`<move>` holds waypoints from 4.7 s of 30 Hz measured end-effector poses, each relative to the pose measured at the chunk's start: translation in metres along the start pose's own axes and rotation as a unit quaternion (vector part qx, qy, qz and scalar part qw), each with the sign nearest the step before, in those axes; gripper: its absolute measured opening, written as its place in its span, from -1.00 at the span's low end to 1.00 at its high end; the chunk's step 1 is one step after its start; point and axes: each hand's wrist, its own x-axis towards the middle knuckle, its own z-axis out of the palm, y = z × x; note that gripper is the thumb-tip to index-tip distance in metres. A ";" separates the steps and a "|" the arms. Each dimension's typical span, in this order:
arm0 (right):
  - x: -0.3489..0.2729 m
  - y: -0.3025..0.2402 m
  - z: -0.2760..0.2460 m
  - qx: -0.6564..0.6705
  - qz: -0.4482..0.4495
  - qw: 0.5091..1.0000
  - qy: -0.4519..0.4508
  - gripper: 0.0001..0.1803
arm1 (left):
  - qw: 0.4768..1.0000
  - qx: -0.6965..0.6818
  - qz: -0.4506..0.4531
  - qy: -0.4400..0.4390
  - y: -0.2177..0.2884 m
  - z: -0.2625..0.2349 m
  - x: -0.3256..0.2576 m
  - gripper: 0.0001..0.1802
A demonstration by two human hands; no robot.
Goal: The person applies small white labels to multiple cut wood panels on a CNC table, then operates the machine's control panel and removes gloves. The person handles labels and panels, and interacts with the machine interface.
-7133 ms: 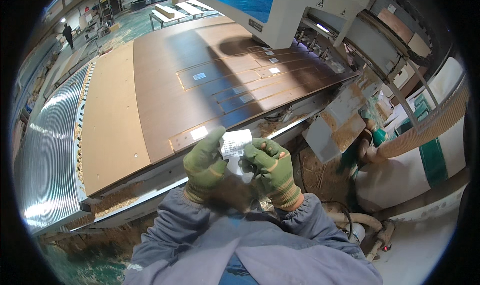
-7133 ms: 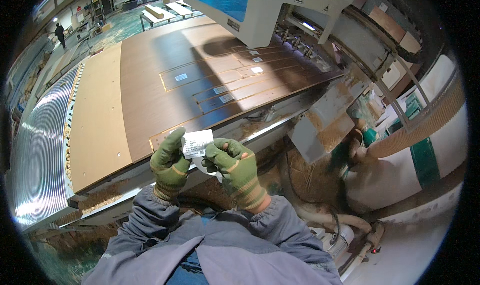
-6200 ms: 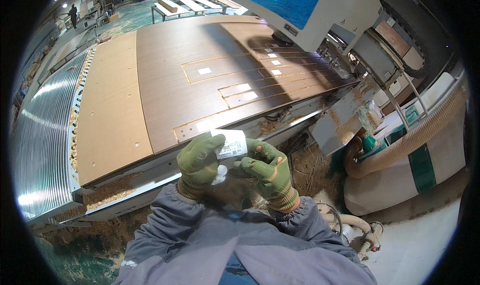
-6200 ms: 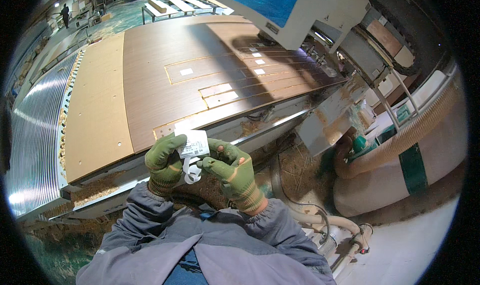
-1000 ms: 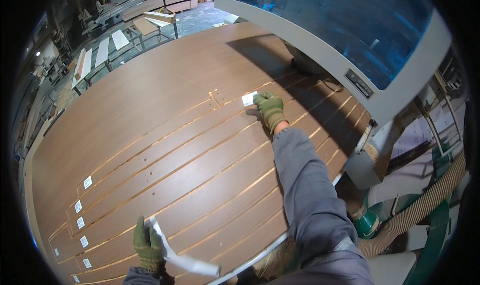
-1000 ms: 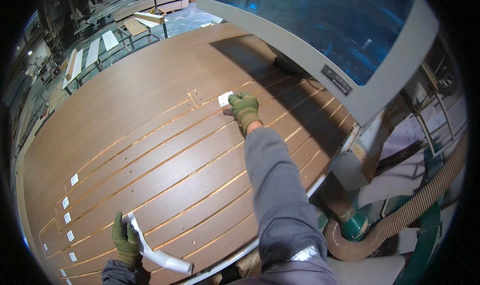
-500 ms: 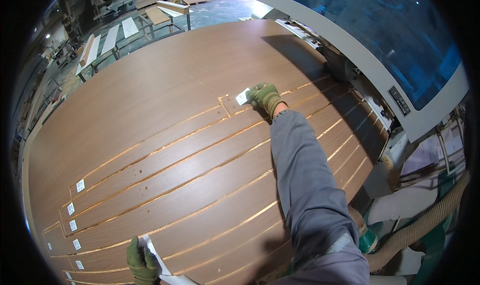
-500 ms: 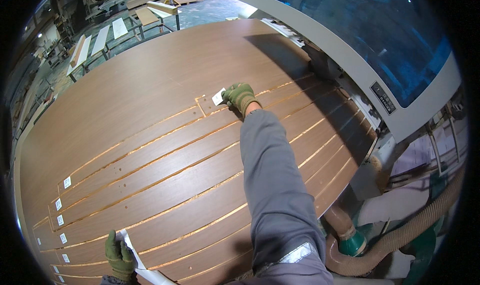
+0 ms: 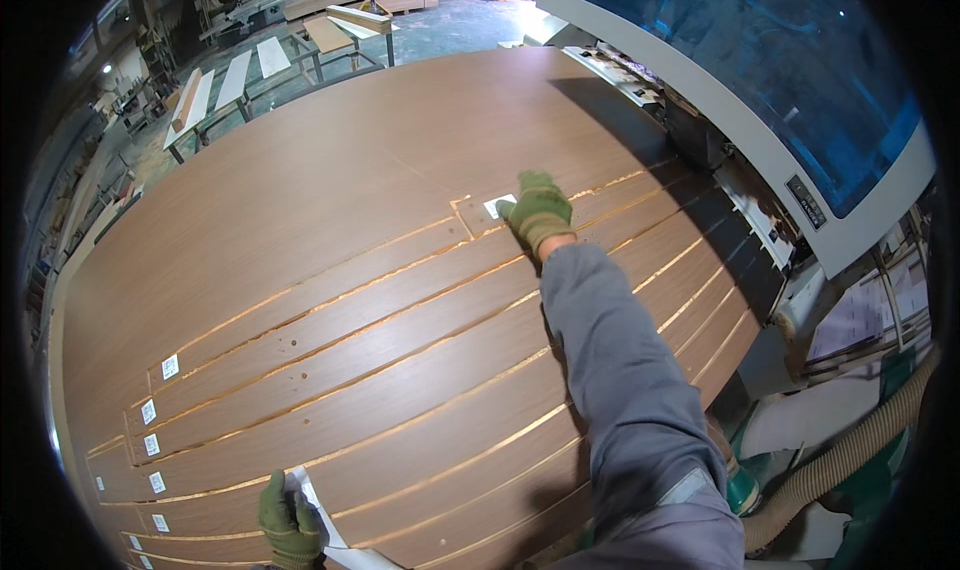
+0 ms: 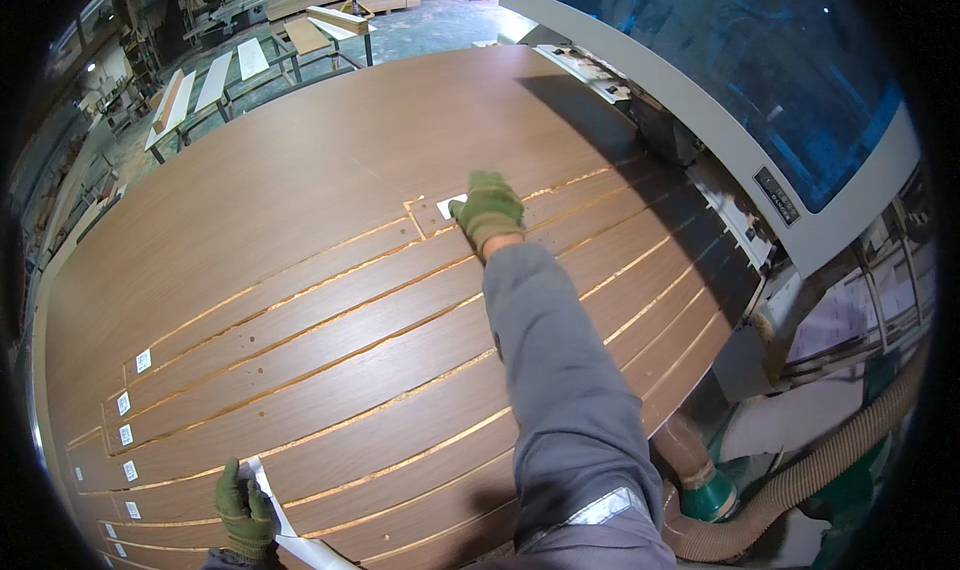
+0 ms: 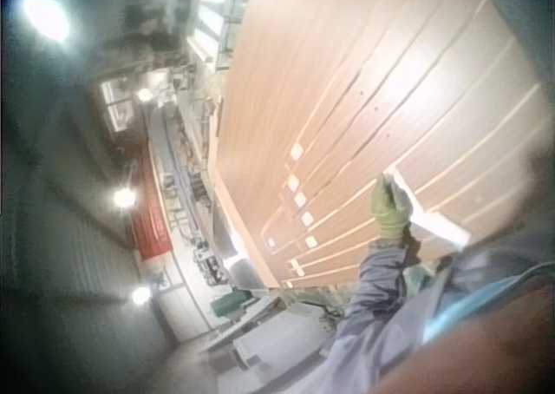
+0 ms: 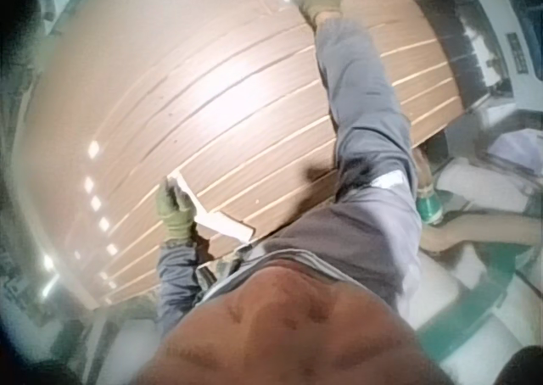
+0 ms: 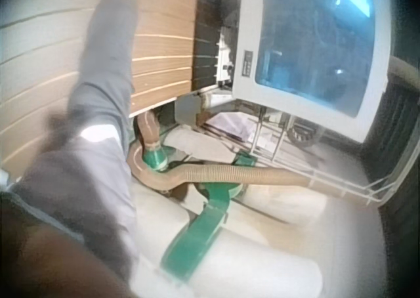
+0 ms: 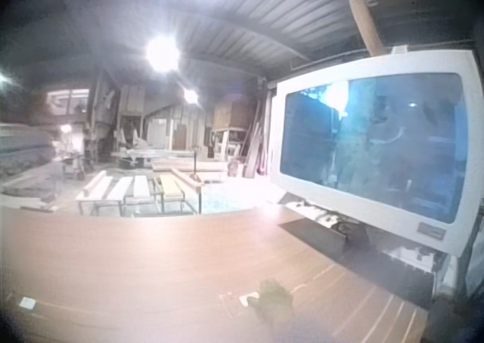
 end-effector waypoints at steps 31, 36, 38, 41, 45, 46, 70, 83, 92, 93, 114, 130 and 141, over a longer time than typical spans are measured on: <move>-0.667 -0.146 -0.047 0.453 -0.065 0.886 0.067 -0.63 | 0.863 -0.496 -0.092 -0.030 0.007 -0.121 -0.078 -0.29; -0.796 -0.263 -0.050 0.617 -0.002 0.784 0.069 -0.74 | 0.798 -0.595 -0.092 -0.044 0.001 -0.274 -0.182 -0.25; -0.824 -0.315 -0.056 0.610 -0.057 0.789 0.037 -0.74 | 0.783 -0.614 -0.093 -0.038 -0.007 -0.332 -0.209 -0.22; -0.856 -0.375 -0.071 0.587 -0.143 0.797 -0.020 -0.73 | 0.766 -0.633 -0.108 -0.029 -0.014 -0.397 -0.250 -0.13; -0.878 -0.442 -0.078 0.498 -0.413 0.763 0.000 -0.54 | 0.796 -0.598 -0.091 0.025 -0.020 -0.452 -0.310 -0.11; -0.883 -0.453 -0.079 0.465 -0.428 0.775 -0.019 -0.53 | 0.802 -0.590 -0.086 0.029 -0.021 -0.461 -0.325 -0.11; -1.111 -0.648 0.080 0.373 -0.677 0.563 -0.293 -0.81 | 0.659 -0.501 -0.373 0.420 -0.216 -0.567 -0.624 -0.47; -1.209 -0.822 0.158 0.394 -0.365 0.512 -0.670 -0.81 | 0.480 -0.453 -0.556 0.505 -0.349 -0.666 -0.963 -0.56; -1.257 -0.944 0.226 0.353 -0.347 0.504 -0.708 -0.78 | 0.523 -0.137 -0.750 0.380 -0.371 -0.625 -0.974 -0.57; -1.266 -0.960 0.238 0.352 -0.341 0.500 -0.714 -0.78 | 0.516 -0.117 -0.765 0.366 -0.382 -0.628 -0.980 -0.57; -1.354 -1.387 0.396 0.389 -0.243 0.563 -0.687 -0.81 | 0.707 0.159 -0.622 0.295 -0.790 -1.008 -0.923 -0.61; -1.332 -1.483 0.385 0.561 -0.094 0.716 -0.404 -0.82 | 0.959 -0.006 -0.221 0.174 -1.113 -1.251 -0.562 -0.52; -1.397 -1.475 0.378 0.608 0.020 0.784 -0.122 -0.77 | 0.996 0.051 -0.048 0.047 -1.149 -1.243 -0.399 -0.49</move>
